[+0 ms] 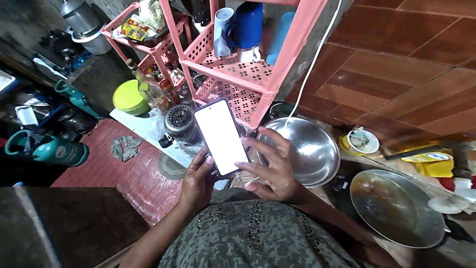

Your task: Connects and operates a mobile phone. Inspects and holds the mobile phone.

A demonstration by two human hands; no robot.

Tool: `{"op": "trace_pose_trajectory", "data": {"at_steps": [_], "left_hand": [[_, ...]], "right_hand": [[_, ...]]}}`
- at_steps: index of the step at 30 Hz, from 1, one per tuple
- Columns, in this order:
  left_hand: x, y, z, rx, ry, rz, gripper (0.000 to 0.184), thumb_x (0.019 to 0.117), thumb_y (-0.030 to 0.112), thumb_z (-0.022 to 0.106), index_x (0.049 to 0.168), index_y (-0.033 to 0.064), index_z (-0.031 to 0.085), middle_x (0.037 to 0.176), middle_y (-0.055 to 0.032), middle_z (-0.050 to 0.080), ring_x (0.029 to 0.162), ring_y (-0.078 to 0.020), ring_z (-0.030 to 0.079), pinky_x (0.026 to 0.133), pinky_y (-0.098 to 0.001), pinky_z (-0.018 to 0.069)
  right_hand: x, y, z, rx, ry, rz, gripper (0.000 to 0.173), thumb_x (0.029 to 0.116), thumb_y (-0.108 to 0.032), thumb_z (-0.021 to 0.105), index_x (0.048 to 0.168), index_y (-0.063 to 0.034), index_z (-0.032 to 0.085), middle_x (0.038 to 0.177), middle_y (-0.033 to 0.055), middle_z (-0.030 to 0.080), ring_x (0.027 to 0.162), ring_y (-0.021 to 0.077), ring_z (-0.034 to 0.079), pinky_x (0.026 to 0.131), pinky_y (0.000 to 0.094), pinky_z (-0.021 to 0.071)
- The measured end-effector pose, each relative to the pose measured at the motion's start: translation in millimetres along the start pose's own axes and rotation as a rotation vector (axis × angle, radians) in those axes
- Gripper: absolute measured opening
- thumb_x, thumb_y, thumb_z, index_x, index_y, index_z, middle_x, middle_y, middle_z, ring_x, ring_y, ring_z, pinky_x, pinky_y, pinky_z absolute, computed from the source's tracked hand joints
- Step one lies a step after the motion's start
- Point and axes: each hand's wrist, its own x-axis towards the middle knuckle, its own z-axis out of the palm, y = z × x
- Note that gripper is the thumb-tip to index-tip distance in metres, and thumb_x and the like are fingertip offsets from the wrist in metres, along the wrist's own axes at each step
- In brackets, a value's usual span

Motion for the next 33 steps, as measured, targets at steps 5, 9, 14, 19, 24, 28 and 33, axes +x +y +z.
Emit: {"op": "trace_pose_trajectory", "data": {"at_steps": [5, 9, 14, 19, 24, 28, 33], "left_hand": [[-0.7, -0.6, -0.1, -0.035, -0.004, 0.006, 0.035, 0.1057, 0.01, 0.047, 0.139, 0.0084, 0.058, 0.116, -0.0199, 0.069, 0.1, -0.0325, 0.073, 0.086, -0.0541, 0.0608], [-1.2, -0.5, 1.5, -0.027, -0.003, 0.001, 0.036, 0.1045, 0.008, 0.049, 0.14, 0.0073, 0.057, 0.117, -0.0198, 0.069, 0.1, -0.0323, 0.073, 0.087, -0.0539, 0.0606], [-3.2, -1.2, 7.1, 0.002, 0.016, -0.016, 0.035, 0.1029, 0.007, 0.051, 0.137, 0.008, 0.059, 0.112, -0.0145, 0.072, 0.096, -0.0255, 0.073, 0.086, -0.0473, 0.0616], [-4.7, -1.0, 1.9, 0.003, 0.001, 0.0, 0.036, 0.1043, 0.009, 0.049, 0.139, 0.0076, 0.056, 0.116, -0.0185, 0.07, 0.099, -0.031, 0.073, 0.087, -0.0527, 0.0609], [-6.5, 0.2, 0.6, -0.022, 0.003, 0.012, 0.036, 0.1052, 0.01, 0.047, 0.14, 0.008, 0.056, 0.117, -0.0195, 0.069, 0.101, -0.0328, 0.072, 0.086, -0.0541, 0.0608], [-7.6, 0.3, 0.9, -0.024, 0.01, 0.007, 0.036, 0.1056, 0.009, 0.045, 0.14, 0.0077, 0.056, 0.117, -0.02, 0.069, 0.1, -0.0331, 0.073, 0.086, -0.0539, 0.0608], [-8.7, 0.3, 1.4, -0.033, 0.003, 0.011, 0.036, 0.1047, 0.008, 0.048, 0.14, 0.0074, 0.056, 0.116, -0.0199, 0.069, 0.1, -0.0324, 0.073, 0.086, -0.0536, 0.0607]], "right_hand": [[-1.2, 2.6, -0.2, -0.027, 0.018, 0.014, 0.048, 0.1037, -0.06, 0.045, 0.114, -0.0242, 0.076, 0.154, 0.0072, 0.051, 0.154, 0.0372, 0.022, 0.124, 0.0613, 0.0142], [0.3, -0.5, 0.2, -0.015, -0.009, 0.013, 0.052, 0.1028, -0.063, 0.043, 0.116, -0.0248, 0.075, 0.155, 0.0083, 0.05, 0.154, 0.0372, 0.022, 0.124, 0.0621, 0.0144], [2.9, -7.6, 8.7, -0.025, -0.162, 0.013, 0.06, 0.0976, -0.074, 0.04, 0.131, -0.0342, 0.069, 0.163, 0.0077, 0.04, 0.156, 0.0401, 0.014, 0.123, 0.0651, 0.0106], [1.3, -6.5, 3.0, -0.011, -0.044, -0.018, 0.056, 0.0996, -0.07, 0.044, 0.118, -0.0263, 0.074, 0.156, 0.0078, 0.049, 0.155, 0.0379, 0.021, 0.124, 0.0628, 0.0139], [-0.2, -2.0, -1.9, -0.027, 0.021, -0.02, 0.052, 0.1017, -0.064, 0.045, 0.114, -0.0238, 0.075, 0.154, 0.0075, 0.05, 0.155, 0.0365, 0.021, 0.124, 0.0613, 0.0133], [-0.5, -2.5, -1.0, -0.04, 0.005, -0.004, 0.051, 0.1015, -0.064, 0.046, 0.112, -0.0242, 0.076, 0.153, 0.0083, 0.052, 0.154, 0.0375, 0.022, 0.124, 0.0616, 0.0144], [1.8, -4.9, -1.5, -0.023, -0.017, -0.003, 0.052, 0.1012, -0.065, 0.046, 0.119, -0.0254, 0.075, 0.155, 0.0079, 0.049, 0.154, 0.036, 0.022, 0.124, 0.0615, 0.014]]}}
